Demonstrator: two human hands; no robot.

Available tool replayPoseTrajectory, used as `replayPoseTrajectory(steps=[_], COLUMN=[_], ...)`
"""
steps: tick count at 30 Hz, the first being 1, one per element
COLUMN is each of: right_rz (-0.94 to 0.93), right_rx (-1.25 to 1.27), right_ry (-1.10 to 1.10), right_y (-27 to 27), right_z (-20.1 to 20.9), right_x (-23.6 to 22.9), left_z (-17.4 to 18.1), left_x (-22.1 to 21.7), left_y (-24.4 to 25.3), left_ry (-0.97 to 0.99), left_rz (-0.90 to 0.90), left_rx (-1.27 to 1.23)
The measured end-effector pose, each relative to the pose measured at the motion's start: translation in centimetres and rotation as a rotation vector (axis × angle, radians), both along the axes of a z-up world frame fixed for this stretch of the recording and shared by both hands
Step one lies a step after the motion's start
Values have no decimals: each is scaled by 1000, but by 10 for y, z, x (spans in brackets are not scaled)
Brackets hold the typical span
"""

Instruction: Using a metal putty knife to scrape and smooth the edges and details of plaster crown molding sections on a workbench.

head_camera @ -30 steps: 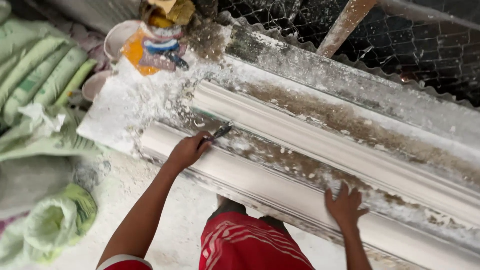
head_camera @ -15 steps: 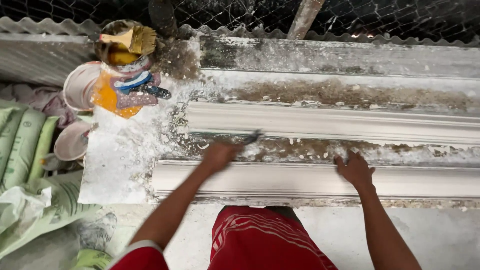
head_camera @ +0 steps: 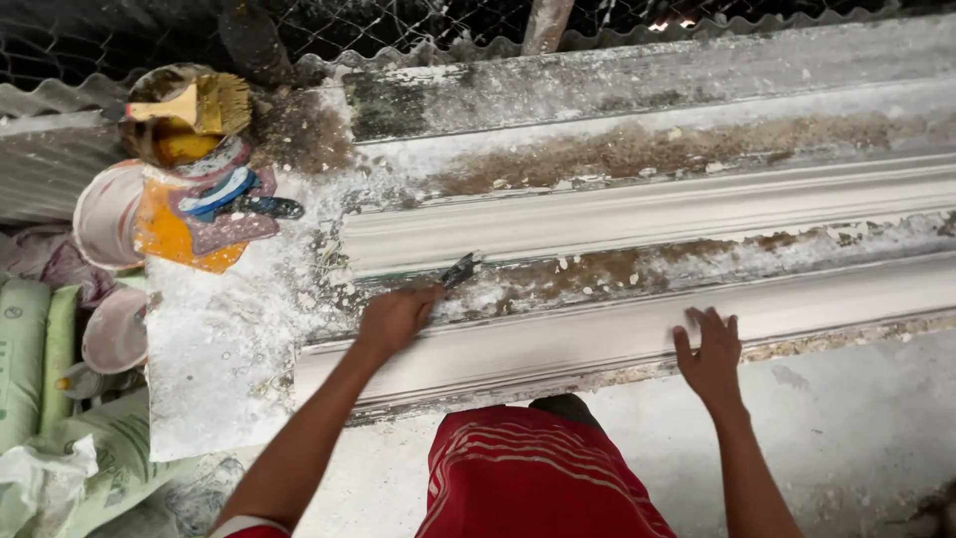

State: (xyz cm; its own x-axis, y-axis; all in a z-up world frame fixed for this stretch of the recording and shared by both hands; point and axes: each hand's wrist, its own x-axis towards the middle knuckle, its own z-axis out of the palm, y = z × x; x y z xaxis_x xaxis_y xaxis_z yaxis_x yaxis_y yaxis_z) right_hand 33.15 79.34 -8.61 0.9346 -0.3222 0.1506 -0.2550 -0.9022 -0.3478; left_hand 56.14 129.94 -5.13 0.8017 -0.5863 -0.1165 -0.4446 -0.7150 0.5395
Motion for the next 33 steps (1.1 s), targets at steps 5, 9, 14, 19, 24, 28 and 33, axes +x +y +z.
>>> replayPoseTrajectory(steps=[5, 9, 14, 19, 24, 28, 33], right_rz=[-29, -25, -133, -196, -141, -34, 109], right_rx=[50, 122, 153, 204, 139, 159, 219], right_ry=[-11, -13, -20, -21, -60, -138, -213], right_y=[40, 60, 52, 20, -22, -57, -121], right_z=[13, 36, 69, 54, 26, 18, 24], right_x=[-9, 1, -4, -41, -62, -49, -34], left_z=[-38, -43, -45, -1, 14, -11, -11], left_x=[-17, -47, -33, -5, 2, -23, -64], left_y=[-154, -296, -315, -174, -96, -184, -395], left_ry=[31, 7, -1, 2, 4, -88, 19], left_rz=[-9, 42, -130, -180, -147, -85, 37], left_rx=[-62, -23, -69, -122, 255, 224, 104])
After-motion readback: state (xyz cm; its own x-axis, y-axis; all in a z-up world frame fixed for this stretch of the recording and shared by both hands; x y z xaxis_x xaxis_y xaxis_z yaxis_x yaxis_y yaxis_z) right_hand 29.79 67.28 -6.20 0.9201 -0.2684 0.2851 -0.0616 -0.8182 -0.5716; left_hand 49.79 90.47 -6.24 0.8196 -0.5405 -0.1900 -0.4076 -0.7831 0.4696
